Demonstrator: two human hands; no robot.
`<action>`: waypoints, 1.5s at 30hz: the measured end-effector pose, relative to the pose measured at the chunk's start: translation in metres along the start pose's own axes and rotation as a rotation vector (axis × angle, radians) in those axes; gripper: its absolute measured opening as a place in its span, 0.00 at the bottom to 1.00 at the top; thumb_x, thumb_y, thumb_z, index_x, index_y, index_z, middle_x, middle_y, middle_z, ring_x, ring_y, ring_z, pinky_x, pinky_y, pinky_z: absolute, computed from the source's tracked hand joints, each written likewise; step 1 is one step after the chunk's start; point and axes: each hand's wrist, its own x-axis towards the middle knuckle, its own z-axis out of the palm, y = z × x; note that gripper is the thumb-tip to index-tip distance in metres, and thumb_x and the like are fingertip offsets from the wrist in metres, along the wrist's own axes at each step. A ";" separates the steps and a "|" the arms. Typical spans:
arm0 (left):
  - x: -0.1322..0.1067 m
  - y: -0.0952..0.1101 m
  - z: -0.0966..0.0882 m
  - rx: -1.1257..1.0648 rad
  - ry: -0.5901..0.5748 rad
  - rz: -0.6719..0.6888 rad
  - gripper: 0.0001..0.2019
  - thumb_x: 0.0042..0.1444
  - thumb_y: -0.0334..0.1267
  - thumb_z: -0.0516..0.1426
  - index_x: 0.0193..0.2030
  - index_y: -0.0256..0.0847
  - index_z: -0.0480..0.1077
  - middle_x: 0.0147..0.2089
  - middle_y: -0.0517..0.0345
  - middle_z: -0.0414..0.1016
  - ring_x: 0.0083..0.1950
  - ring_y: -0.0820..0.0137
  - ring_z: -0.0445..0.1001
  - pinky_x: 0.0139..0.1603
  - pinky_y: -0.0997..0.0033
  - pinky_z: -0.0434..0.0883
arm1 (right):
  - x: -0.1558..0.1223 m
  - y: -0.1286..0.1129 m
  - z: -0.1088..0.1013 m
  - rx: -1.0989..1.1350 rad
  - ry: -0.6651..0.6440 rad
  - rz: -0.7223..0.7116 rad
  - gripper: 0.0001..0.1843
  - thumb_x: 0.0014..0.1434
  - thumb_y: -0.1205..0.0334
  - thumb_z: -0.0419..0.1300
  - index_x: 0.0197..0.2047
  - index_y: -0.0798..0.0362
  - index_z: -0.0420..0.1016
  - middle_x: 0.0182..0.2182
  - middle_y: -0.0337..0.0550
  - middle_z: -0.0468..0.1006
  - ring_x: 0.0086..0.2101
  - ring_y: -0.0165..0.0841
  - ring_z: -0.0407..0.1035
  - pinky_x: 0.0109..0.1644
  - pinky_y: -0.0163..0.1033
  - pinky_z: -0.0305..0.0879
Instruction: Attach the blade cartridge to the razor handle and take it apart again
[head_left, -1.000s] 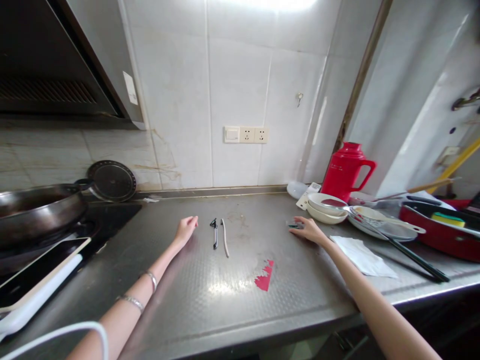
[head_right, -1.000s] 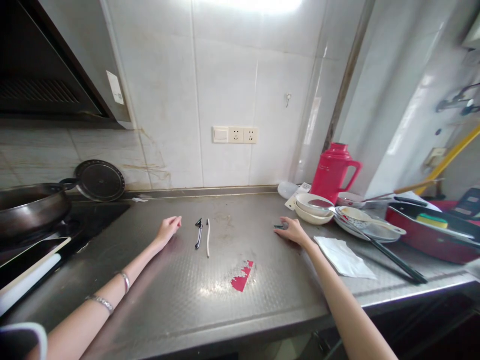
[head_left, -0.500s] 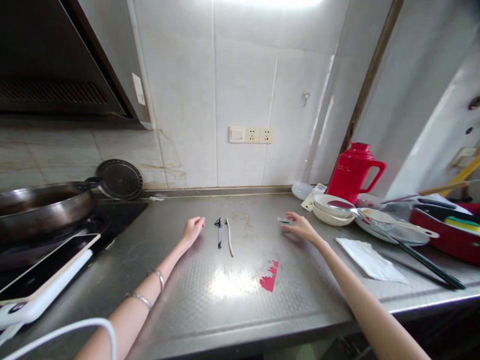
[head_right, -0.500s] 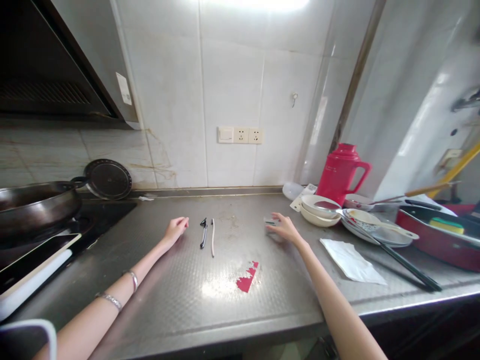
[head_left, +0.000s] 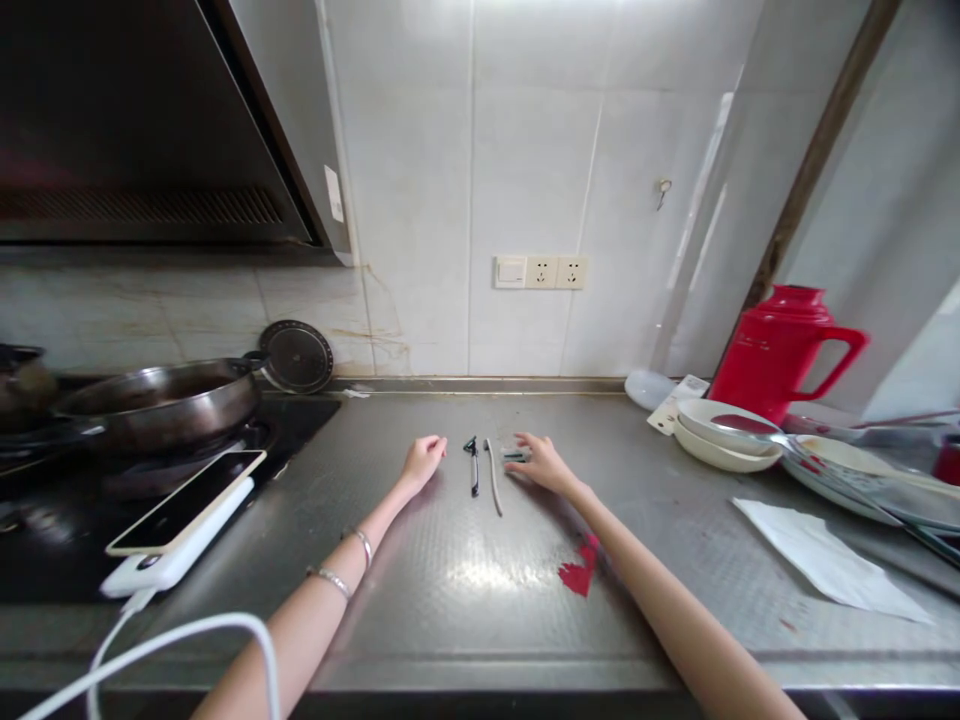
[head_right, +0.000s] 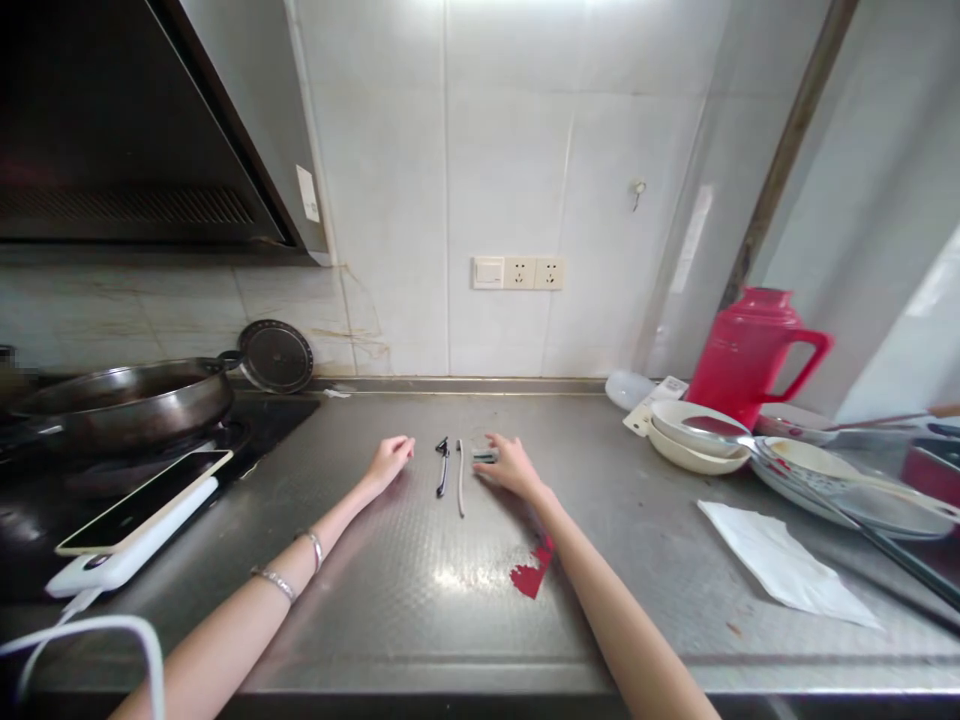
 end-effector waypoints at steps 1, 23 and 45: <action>-0.001 0.001 0.000 0.004 -0.002 -0.003 0.17 0.50 0.46 0.46 0.17 0.40 0.59 0.15 0.66 0.53 0.20 0.75 0.54 0.24 0.75 0.51 | -0.001 -0.003 0.002 -0.004 -0.008 -0.003 0.34 0.45 0.49 0.64 0.55 0.53 0.65 0.43 0.47 0.75 0.46 0.42 0.65 0.49 0.45 0.58; -0.006 0.004 0.015 0.113 -0.082 0.046 0.16 0.52 0.42 0.47 0.16 0.39 0.58 0.16 0.66 0.55 0.22 0.76 0.55 0.26 0.74 0.51 | -0.003 -0.005 0.014 -0.052 0.015 -0.106 0.33 0.45 0.44 0.64 0.51 0.53 0.68 0.38 0.49 0.75 0.42 0.42 0.66 0.46 0.44 0.58; -0.039 0.059 0.035 0.667 -0.218 -0.112 0.16 0.50 0.49 0.52 0.26 0.39 0.73 0.30 0.44 0.76 0.33 0.60 0.74 0.33 0.67 0.62 | -0.005 -0.020 -0.008 0.009 0.062 -0.092 0.19 0.50 0.47 0.60 0.41 0.49 0.72 0.37 0.46 0.75 0.40 0.40 0.66 0.43 0.42 0.60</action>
